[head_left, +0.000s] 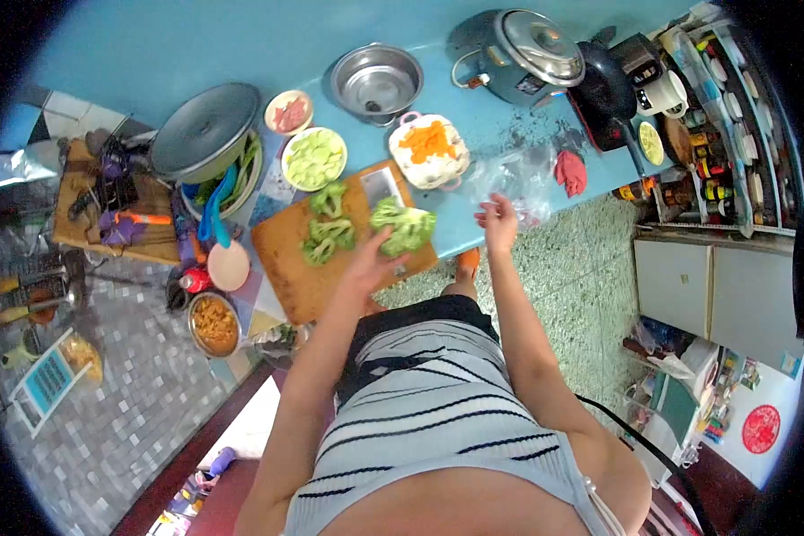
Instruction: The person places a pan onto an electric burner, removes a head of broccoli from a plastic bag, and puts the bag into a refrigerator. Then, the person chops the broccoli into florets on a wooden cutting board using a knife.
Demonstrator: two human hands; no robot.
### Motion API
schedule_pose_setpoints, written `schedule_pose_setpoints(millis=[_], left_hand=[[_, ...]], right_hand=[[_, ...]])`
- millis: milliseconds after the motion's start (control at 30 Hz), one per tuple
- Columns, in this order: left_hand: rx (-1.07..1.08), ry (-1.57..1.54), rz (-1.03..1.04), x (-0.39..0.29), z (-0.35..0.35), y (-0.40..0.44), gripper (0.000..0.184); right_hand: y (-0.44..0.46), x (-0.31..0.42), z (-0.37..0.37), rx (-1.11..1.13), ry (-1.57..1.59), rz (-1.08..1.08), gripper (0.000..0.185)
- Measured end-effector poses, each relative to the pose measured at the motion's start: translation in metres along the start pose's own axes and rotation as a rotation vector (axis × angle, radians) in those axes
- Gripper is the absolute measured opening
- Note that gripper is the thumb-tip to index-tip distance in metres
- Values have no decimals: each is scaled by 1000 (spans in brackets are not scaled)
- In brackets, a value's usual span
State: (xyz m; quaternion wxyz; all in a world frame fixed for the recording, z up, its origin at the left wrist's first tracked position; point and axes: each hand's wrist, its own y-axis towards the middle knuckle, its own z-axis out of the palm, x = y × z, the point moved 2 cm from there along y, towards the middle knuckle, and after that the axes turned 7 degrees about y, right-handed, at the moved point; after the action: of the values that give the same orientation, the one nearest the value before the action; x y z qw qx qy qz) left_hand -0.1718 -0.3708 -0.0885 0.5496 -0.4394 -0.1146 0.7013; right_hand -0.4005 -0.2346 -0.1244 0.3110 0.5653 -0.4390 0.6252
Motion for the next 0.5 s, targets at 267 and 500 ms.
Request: schedule_pose_setpoints(millis=[267, 500], left_hand=[[-64, 395, 7, 63, 162, 152, 59], [-289, 995, 165, 103, 161, 198, 61]], right_hand=[[139, -4, -137, -209, -298, -39, 36], [200, -33, -158, -33, -498, -3, 70]])
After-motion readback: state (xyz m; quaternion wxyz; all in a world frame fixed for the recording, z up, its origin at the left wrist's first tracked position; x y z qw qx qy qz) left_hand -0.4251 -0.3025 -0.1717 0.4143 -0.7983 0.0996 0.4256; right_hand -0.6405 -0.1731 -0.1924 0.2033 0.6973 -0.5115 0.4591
